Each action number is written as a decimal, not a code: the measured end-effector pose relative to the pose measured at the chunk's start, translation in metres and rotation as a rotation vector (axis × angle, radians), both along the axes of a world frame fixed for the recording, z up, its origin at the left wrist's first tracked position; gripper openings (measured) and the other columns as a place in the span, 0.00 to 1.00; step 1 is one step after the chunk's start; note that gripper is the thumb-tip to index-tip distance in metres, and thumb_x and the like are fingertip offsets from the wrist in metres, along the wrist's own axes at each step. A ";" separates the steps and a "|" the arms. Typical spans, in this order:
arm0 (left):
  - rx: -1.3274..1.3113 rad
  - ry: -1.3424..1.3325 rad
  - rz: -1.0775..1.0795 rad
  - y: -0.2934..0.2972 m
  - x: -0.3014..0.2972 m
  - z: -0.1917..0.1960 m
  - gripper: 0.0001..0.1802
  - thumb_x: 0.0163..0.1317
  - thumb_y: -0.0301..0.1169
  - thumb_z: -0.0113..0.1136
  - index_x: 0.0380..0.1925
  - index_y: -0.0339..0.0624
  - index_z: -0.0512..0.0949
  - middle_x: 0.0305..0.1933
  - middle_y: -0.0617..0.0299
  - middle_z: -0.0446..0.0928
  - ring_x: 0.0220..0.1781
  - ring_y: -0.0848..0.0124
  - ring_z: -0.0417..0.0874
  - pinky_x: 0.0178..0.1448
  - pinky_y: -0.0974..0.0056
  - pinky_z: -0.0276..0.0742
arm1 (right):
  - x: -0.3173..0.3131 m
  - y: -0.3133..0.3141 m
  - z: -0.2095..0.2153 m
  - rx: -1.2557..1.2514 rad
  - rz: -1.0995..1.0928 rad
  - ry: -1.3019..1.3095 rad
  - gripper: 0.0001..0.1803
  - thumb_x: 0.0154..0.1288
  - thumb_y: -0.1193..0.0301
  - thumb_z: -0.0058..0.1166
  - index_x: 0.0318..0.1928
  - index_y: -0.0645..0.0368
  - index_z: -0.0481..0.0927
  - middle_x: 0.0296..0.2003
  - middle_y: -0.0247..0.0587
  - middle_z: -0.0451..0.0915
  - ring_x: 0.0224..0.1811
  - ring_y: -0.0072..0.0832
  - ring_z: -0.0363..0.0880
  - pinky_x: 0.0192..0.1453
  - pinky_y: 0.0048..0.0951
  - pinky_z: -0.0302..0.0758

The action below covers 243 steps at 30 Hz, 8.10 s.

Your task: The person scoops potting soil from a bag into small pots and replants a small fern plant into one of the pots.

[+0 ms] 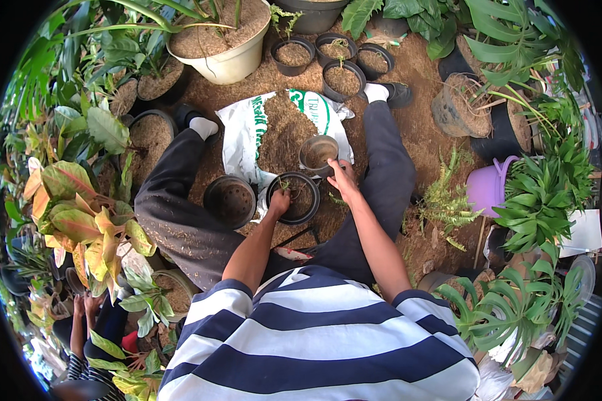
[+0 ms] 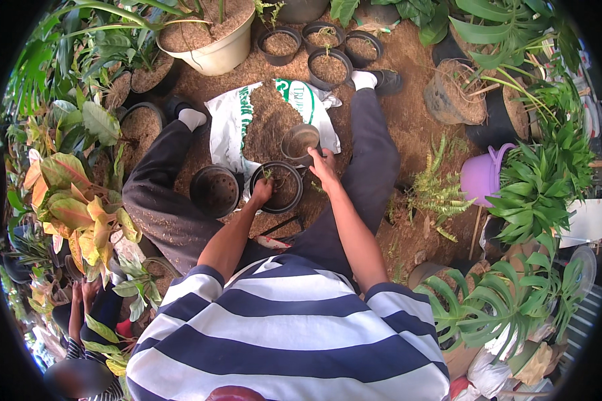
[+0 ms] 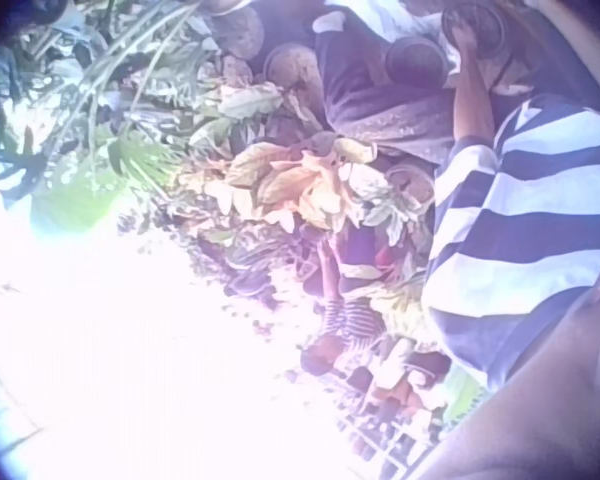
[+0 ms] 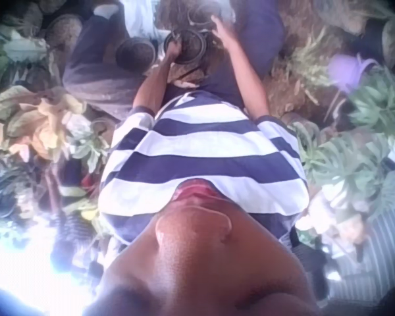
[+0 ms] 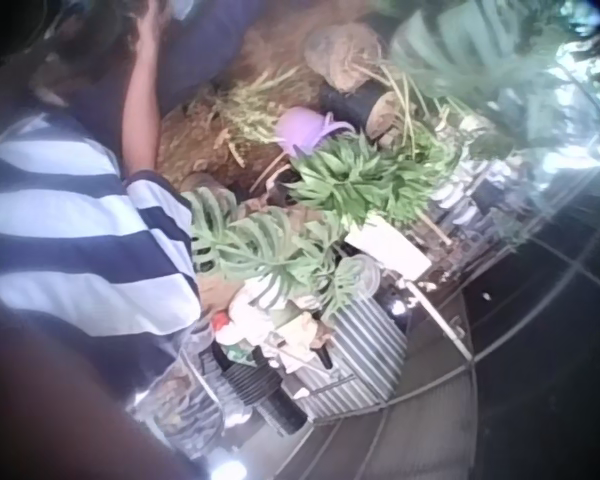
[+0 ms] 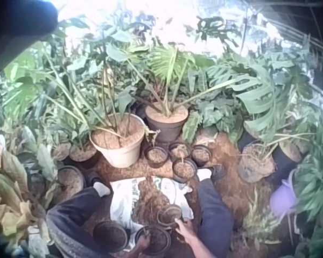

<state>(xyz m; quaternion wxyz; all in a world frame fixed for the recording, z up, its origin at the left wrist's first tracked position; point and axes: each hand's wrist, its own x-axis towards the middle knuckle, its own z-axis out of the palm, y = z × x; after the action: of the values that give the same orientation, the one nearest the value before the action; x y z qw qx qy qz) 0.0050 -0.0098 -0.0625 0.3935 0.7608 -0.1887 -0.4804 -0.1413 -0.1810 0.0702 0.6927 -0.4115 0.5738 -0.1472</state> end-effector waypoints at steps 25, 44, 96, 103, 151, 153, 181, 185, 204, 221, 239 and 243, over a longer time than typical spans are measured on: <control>0.044 -0.114 0.073 -0.002 -0.003 -0.010 0.17 0.63 0.31 0.56 0.51 0.34 0.74 0.40 0.42 0.82 0.42 0.48 0.85 0.49 0.50 0.76 | 0.025 0.041 -0.012 -0.757 0.671 0.076 0.17 0.60 0.71 0.58 0.49 0.62 0.79 0.42 0.51 0.83 0.49 0.38 0.82 0.53 0.40 0.78; 0.025 -0.477 -0.090 0.002 -0.001 0.026 0.17 0.55 0.26 0.57 0.45 0.32 0.78 0.41 0.35 0.80 0.49 0.39 0.79 0.53 0.44 0.74 | 0.031 0.087 -0.081 -0.877 1.483 0.610 0.49 0.49 0.70 0.63 0.70 0.72 0.53 0.73 0.59 0.50 0.76 0.50 0.47 0.75 0.42 0.56; -0.050 -0.591 -0.175 0.003 -0.002 0.034 0.08 0.57 0.28 0.58 0.31 0.32 0.78 0.31 0.37 0.79 0.38 0.40 0.81 0.42 0.45 0.76 | 0.037 0.078 -0.072 -0.515 1.627 0.623 0.45 0.58 0.73 0.54 0.74 0.62 0.48 0.76 0.46 0.44 0.79 0.43 0.41 0.77 0.38 0.54; -0.095 -0.463 -0.077 0.004 -0.001 0.041 0.08 0.56 0.28 0.60 0.33 0.34 0.77 0.33 0.38 0.80 0.43 0.41 0.81 0.44 0.47 0.75 | 0.036 0.078 -0.080 -0.569 1.633 0.640 0.48 0.55 0.67 0.59 0.74 0.62 0.49 0.75 0.47 0.46 0.78 0.43 0.42 0.77 0.38 0.54; -0.075 -0.369 -0.224 0.009 0.002 0.038 0.08 0.49 0.23 0.66 0.30 0.37 0.77 0.30 0.47 0.80 0.35 0.50 0.83 0.40 0.55 0.77 | 0.036 0.050 -0.035 -0.394 1.478 0.467 0.21 0.55 0.78 0.52 0.52 0.67 0.78 0.49 0.59 0.79 0.53 0.49 0.78 0.52 0.45 0.76; -0.065 -0.415 -0.234 0.008 0.001 0.040 0.08 0.50 0.23 0.66 0.30 0.37 0.77 0.30 0.47 0.80 0.36 0.50 0.84 0.41 0.55 0.77 | 0.033 0.057 -0.034 -0.392 1.522 0.489 0.17 0.56 0.78 0.53 0.48 0.68 0.79 0.45 0.59 0.80 0.50 0.49 0.79 0.50 0.46 0.75; -0.029 -0.360 -0.073 0.008 0.008 0.018 0.12 0.49 0.21 0.57 0.35 0.37 0.70 0.35 0.46 0.78 0.41 0.49 0.79 0.46 0.56 0.72 | 0.039 0.060 -0.042 -0.346 1.685 0.514 0.21 0.57 0.77 0.53 0.52 0.70 0.76 0.50 0.56 0.79 0.53 0.47 0.78 0.51 0.44 0.76; -0.012 -0.389 -0.068 0.006 0.008 0.018 0.09 0.55 0.27 0.60 0.34 0.38 0.72 0.36 0.47 0.80 0.44 0.52 0.82 0.49 0.55 0.74 | 0.034 0.051 -0.056 -0.393 1.498 0.452 0.21 0.56 0.78 0.53 0.52 0.71 0.75 0.54 0.59 0.76 0.58 0.47 0.76 0.57 0.43 0.75; -0.096 -0.421 -0.082 0.009 0.009 0.012 0.09 0.54 0.26 0.62 0.33 0.37 0.74 0.36 0.46 0.81 0.44 0.47 0.82 0.48 0.53 0.75 | 0.039 0.061 -0.059 -0.399 1.630 0.529 0.38 0.55 0.78 0.52 0.69 0.67 0.59 0.71 0.57 0.55 0.74 0.45 0.54 0.71 0.39 0.65; -0.019 -0.437 -0.059 0.003 0.001 0.025 0.15 0.56 0.36 0.68 0.32 0.38 0.74 0.33 0.49 0.81 0.39 0.55 0.83 0.48 0.56 0.75 | 0.014 -0.036 -0.106 -0.271 -0.115 0.244 0.33 0.57 0.60 0.64 0.60 0.66 0.71 0.52 0.54 0.78 0.54 0.38 0.77 0.57 0.37 0.73; -0.003 -0.323 0.038 0.004 -0.002 0.032 0.11 0.56 0.30 0.63 0.35 0.36 0.73 0.36 0.46 0.80 0.44 0.48 0.81 0.49 0.53 0.74 | 0.029 -0.011 -0.063 0.110 0.155 0.049 0.56 0.51 0.49 0.69 0.72 0.53 0.47 0.69 0.56 0.55 0.71 0.47 0.56 0.70 0.51 0.60; -0.009 -0.327 0.052 0.001 -0.002 0.035 0.10 0.55 0.28 0.62 0.34 0.36 0.75 0.35 0.46 0.81 0.43 0.48 0.82 0.48 0.53 0.75 | 0.036 -0.017 -0.062 -0.211 0.187 0.278 0.54 0.48 0.48 0.71 0.69 0.54 0.55 0.65 0.55 0.56 0.69 0.48 0.57 0.68 0.47 0.63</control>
<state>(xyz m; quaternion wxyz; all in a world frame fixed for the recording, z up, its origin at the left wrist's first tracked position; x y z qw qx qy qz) 0.0031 -0.0088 -0.0276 0.3732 0.8318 -0.2325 -0.3387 -0.1056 -0.1977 0.0080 0.5704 -0.5499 0.6044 -0.0833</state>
